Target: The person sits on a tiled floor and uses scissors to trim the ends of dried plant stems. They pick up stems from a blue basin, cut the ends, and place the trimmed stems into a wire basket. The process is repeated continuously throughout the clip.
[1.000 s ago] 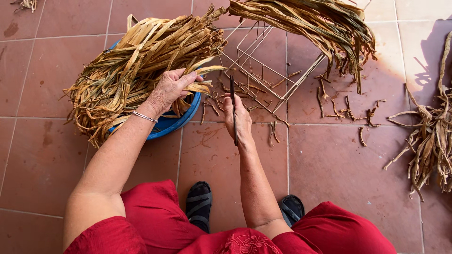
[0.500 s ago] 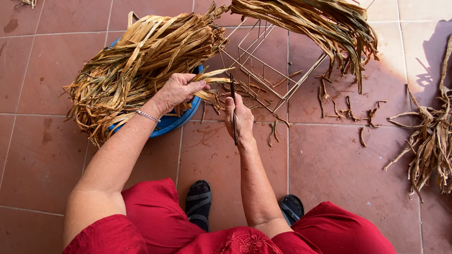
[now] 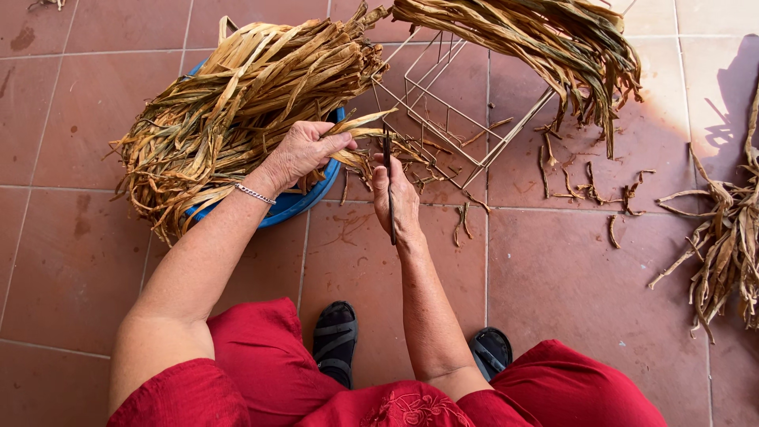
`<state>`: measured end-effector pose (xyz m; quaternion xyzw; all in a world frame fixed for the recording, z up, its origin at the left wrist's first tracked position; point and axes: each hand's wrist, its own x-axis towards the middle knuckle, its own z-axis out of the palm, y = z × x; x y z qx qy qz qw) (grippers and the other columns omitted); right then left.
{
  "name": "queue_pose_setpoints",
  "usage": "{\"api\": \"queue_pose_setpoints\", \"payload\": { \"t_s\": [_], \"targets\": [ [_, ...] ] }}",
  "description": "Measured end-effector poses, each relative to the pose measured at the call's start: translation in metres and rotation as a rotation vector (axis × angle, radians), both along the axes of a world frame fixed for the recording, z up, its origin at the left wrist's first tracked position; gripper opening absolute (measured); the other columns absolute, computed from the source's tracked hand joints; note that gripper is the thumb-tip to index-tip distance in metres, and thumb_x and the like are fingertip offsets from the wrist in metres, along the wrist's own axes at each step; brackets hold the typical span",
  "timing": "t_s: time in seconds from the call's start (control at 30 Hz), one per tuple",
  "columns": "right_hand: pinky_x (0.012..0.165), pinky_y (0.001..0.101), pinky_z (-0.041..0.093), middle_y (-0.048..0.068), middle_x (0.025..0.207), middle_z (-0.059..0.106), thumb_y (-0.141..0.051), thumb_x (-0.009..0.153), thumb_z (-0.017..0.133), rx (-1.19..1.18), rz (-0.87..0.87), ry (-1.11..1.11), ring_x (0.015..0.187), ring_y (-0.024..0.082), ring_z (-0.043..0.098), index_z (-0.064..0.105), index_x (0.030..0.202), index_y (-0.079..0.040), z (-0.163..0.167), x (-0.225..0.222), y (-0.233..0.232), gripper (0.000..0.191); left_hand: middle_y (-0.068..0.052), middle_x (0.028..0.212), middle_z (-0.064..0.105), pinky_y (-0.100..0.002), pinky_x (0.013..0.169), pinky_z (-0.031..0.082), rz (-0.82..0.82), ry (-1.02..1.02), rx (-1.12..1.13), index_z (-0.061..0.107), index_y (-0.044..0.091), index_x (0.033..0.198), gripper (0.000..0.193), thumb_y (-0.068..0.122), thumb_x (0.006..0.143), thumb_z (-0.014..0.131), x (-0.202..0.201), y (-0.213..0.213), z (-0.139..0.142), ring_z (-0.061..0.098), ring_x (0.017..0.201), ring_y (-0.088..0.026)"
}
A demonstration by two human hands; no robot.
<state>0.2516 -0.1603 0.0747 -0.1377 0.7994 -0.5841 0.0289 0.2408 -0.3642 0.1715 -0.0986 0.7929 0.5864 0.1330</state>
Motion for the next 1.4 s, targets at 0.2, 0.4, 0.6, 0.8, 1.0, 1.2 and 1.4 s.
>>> {"api": "queue_pose_setpoints", "payload": {
  "t_s": [0.2,0.4,0.6,0.8,1.0,1.2,1.4],
  "targets": [
    [0.078,0.0443,0.055,0.012,0.090,0.073,-0.073,0.102,0.012,0.022,-0.033,-0.062,0.089,0.029,0.073,0.064,0.122,-0.012,-0.001,0.004,-0.002,0.082,0.012,0.060,0.047,-0.020,0.052,0.036,-0.042,-0.010,-0.051,0.081,0.010,0.099,0.029,0.036,0.098,0.070,-0.001,-0.002,-0.002,0.039,0.056,-0.002],
    [0.064,0.0392,0.052,0.006,0.066,0.059,-0.072,0.102,0.017,-0.107,-0.121,-0.146,0.066,0.020,0.064,0.068,0.107,-0.009,-0.017,0.012,-0.012,0.082,0.012,0.060,0.045,-0.018,0.051,0.036,-0.047,-0.017,-0.012,0.081,0.010,0.098,0.027,0.035,0.099,0.070,-0.002,-0.001,-0.015,0.039,0.056,-0.001],
    [0.037,0.0259,0.027,-0.007,0.058,0.038,-0.070,0.105,0.028,-0.762,-0.321,-0.463,0.043,0.006,0.031,0.062,0.091,-0.006,-0.034,-0.019,0.017,0.073,0.011,0.065,0.055,-0.017,0.045,0.029,0.090,0.039,0.097,0.077,0.007,0.095,0.020,0.025,0.099,0.070,0.004,-0.018,-0.007,0.037,0.051,0.000],
    [0.047,0.0260,0.040,-0.006,0.066,0.048,-0.076,0.098,0.027,-0.808,-0.262,-0.459,0.053,0.007,0.046,0.062,0.114,-0.007,-0.031,-0.048,0.069,0.079,0.011,0.066,0.053,-0.016,0.044,0.029,0.149,0.036,0.104,0.075,0.006,0.095,0.024,0.027,0.102,0.068,0.004,-0.026,0.004,0.036,0.051,0.002],
    [0.060,0.0296,0.042,0.001,0.076,0.057,-0.082,0.095,0.017,-0.700,0.503,-0.649,0.065,0.014,0.052,0.063,0.127,-0.007,-0.025,-0.006,0.032,0.093,0.012,0.067,0.051,-0.016,0.044,0.028,0.126,0.118,0.201,0.073,0.006,0.100,0.026,0.032,0.102,0.068,-0.007,-0.027,0.011,0.035,0.051,0.002],
    [0.064,0.0302,0.039,0.001,0.080,0.058,-0.079,0.096,0.015,-0.684,0.687,-0.760,0.068,0.014,0.052,0.062,0.128,-0.010,-0.021,0.012,0.014,0.090,0.011,0.070,0.055,-0.015,0.048,0.032,0.129,0.133,0.207,0.073,0.006,0.104,0.027,0.032,0.104,0.067,-0.003,-0.034,0.016,0.038,0.054,0.002],
    [0.058,0.0265,0.036,0.001,0.078,0.057,-0.073,0.102,0.021,-0.559,0.496,-0.628,0.065,0.011,0.051,0.064,0.127,-0.007,-0.018,0.017,-0.008,0.083,0.011,0.067,0.051,-0.015,0.047,0.032,0.086,0.087,0.183,0.072,0.005,0.106,0.029,0.033,0.105,0.065,-0.001,-0.025,0.018,0.038,0.053,0.002]
  ]
}}
